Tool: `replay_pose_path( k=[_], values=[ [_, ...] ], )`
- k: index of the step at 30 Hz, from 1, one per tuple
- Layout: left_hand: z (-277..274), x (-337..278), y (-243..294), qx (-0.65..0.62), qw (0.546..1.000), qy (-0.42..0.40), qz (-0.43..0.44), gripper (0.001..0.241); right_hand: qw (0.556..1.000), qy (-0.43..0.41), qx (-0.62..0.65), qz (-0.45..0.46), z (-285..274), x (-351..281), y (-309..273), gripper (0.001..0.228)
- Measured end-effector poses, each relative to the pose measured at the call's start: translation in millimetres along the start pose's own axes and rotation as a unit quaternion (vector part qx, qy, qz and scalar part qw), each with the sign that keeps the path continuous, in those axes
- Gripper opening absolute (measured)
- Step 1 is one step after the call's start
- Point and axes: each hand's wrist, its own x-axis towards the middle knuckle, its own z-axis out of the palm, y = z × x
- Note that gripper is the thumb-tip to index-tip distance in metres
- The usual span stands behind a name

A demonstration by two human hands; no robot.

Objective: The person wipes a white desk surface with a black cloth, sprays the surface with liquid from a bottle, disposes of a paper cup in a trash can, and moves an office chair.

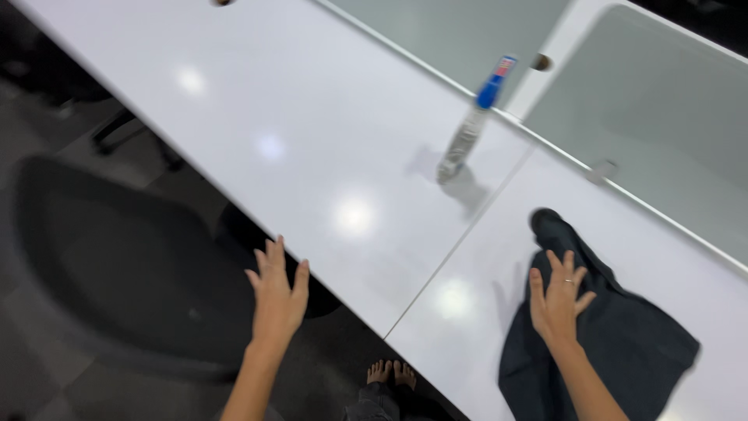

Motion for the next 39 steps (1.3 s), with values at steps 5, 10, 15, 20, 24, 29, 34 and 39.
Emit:
replay_pose_path(
  k=[5,10,15,20,24,29,34,39],
  values=[
    [-92.4,-34.0,2.3,0.135,0.965,0.227,0.008,0.067,0.967,-0.103,0.141,-0.185,41.2,-5.7,-142.5,0.062],
    [-153.7,-49.5,-11.8,0.115,0.939,0.299,-0.122,0.088,0.808,-0.4,0.232,-0.365,43.6,-91.6,-316.5,0.088],
    [-173.6,-43.9,-47.2,-0.052,0.928,0.246,-0.274,0.09,0.719,-0.534,0.145,-0.421,45.0,-148.2,-455.6,0.105],
    [-178.2,-34.0,-78.0,-0.06,0.923,0.285,-0.25,0.076,0.728,-0.535,0.09,-0.418,64.9,-171.9,-505.8,0.105],
    [-189.7,-28.2,-94.3,-0.134,0.901,0.308,-0.274,0.076,0.71,-0.569,0.079,-0.407,79.2,-177.0,-516.7,0.106],
    [-208.6,-24.2,-120.2,-0.193,0.887,0.283,-0.308,0.082,0.704,-0.589,0.075,-0.389,96.3,-187.8,-536.0,0.107],
    [-230.3,-22.0,-163.0,-0.145,0.911,0.347,-0.168,0.081,0.699,-0.569,0.126,-0.415,120.2,-212.0,-562.9,0.105],
    [-255.2,-8.9,-208.7,-0.178,0.918,0.311,-0.174,0.083,0.702,-0.55,0.126,-0.435,153.8,-232.3,-595.0,0.11]
  ],
)
